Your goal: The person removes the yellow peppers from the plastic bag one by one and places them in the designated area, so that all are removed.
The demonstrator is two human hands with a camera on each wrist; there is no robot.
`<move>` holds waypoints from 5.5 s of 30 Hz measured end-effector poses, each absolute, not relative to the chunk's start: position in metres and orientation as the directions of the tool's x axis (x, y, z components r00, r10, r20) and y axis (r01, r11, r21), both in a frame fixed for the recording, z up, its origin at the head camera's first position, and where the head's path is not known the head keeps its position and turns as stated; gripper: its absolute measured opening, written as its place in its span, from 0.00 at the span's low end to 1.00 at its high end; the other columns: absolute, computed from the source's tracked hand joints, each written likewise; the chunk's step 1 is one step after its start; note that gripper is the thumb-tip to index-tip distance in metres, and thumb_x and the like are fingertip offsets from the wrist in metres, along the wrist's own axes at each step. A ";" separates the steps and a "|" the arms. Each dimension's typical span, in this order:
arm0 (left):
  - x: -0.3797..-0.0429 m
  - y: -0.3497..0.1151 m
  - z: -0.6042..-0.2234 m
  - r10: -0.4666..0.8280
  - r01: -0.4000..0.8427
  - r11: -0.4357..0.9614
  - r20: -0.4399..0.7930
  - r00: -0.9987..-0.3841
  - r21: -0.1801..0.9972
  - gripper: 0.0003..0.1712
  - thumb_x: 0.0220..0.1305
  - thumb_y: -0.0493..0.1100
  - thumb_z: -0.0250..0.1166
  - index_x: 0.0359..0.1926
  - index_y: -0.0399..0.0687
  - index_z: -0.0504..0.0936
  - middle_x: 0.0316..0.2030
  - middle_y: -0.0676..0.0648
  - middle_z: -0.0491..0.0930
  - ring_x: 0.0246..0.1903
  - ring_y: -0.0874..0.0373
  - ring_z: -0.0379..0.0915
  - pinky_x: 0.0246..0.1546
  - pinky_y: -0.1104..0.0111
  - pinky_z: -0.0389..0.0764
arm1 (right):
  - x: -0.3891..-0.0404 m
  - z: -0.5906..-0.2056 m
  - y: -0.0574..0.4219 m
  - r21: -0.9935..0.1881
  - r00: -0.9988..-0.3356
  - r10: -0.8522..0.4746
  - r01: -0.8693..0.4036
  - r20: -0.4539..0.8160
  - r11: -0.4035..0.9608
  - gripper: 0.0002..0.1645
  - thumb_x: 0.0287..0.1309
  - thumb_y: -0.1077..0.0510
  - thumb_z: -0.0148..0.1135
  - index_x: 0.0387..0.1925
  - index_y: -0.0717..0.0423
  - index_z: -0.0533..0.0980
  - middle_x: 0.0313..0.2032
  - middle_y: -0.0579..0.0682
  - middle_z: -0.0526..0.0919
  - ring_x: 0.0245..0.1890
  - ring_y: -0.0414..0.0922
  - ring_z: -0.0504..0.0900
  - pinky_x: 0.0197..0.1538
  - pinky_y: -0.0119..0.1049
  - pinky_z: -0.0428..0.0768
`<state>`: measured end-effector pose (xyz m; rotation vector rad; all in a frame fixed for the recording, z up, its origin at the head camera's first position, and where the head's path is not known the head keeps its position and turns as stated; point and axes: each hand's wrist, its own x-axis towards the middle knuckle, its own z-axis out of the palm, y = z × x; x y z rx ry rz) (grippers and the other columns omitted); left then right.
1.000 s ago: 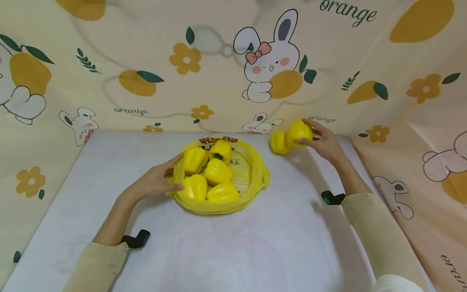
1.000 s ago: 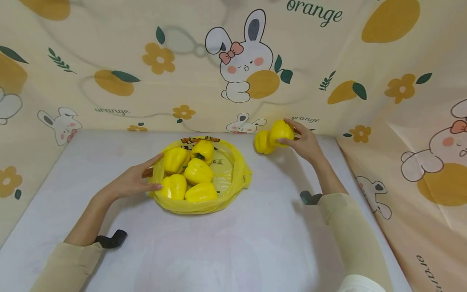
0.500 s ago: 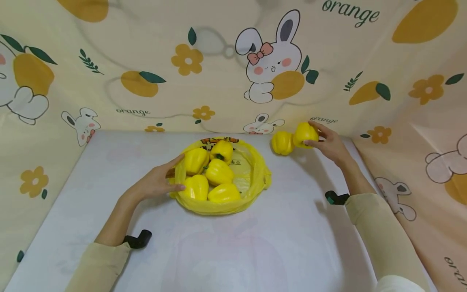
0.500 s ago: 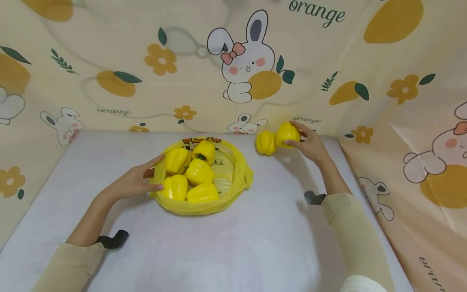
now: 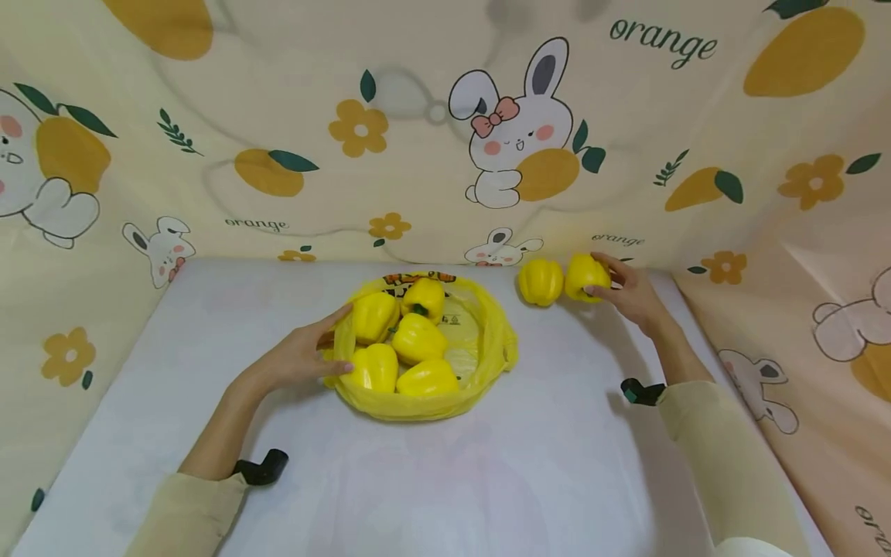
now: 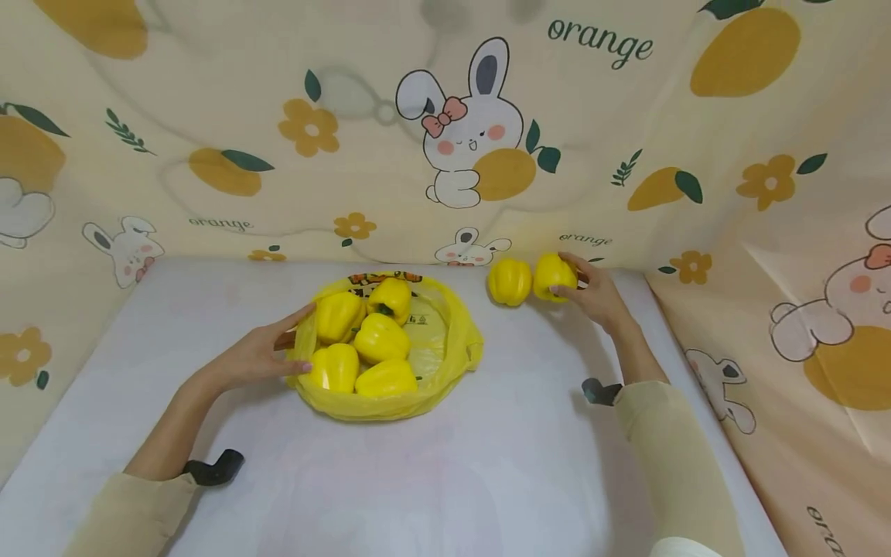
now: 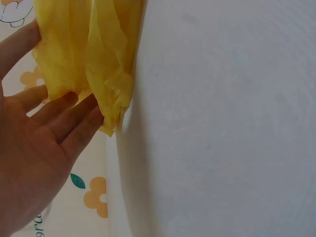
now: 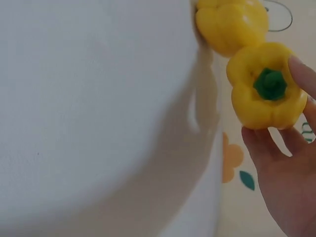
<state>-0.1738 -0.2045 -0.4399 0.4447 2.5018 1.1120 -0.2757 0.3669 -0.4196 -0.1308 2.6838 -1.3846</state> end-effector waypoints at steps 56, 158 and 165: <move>-0.174 -0.205 -0.437 0.409 0.123 0.650 -0.208 -0.888 0.750 0.61 0.55 0.61 0.74 0.80 0.60 0.46 0.75 0.38 0.55 0.69 0.38 0.61 0.68 0.41 0.60 | -0.262 -0.385 0.323 -0.930 -0.974 -0.196 -0.170 0.110 0.325 0.37 0.64 0.65 0.64 0.72 0.62 0.63 0.73 0.59 0.62 0.72 0.57 0.60 0.72 0.44 0.61; -0.172 -0.202 -0.441 0.426 0.141 0.641 -0.197 -0.883 0.755 0.60 0.55 0.62 0.73 0.79 0.61 0.47 0.75 0.39 0.56 0.69 0.38 0.60 0.68 0.41 0.60 | -0.257 -0.446 0.117 -0.865 -0.941 -0.338 -0.149 -0.025 0.478 0.40 0.55 0.48 0.74 0.68 0.45 0.70 0.65 0.49 0.73 0.59 0.52 0.79 0.57 0.41 0.80; -0.172 -0.203 -0.441 0.429 0.136 0.635 -0.200 -0.881 0.760 0.60 0.55 0.62 0.73 0.79 0.61 0.47 0.75 0.39 0.56 0.69 0.38 0.60 0.68 0.42 0.59 | -0.254 -0.438 0.123 -0.908 -0.933 -0.359 -0.139 -0.013 0.395 0.39 0.54 0.48 0.75 0.67 0.41 0.71 0.65 0.46 0.72 0.62 0.54 0.74 0.62 0.46 0.77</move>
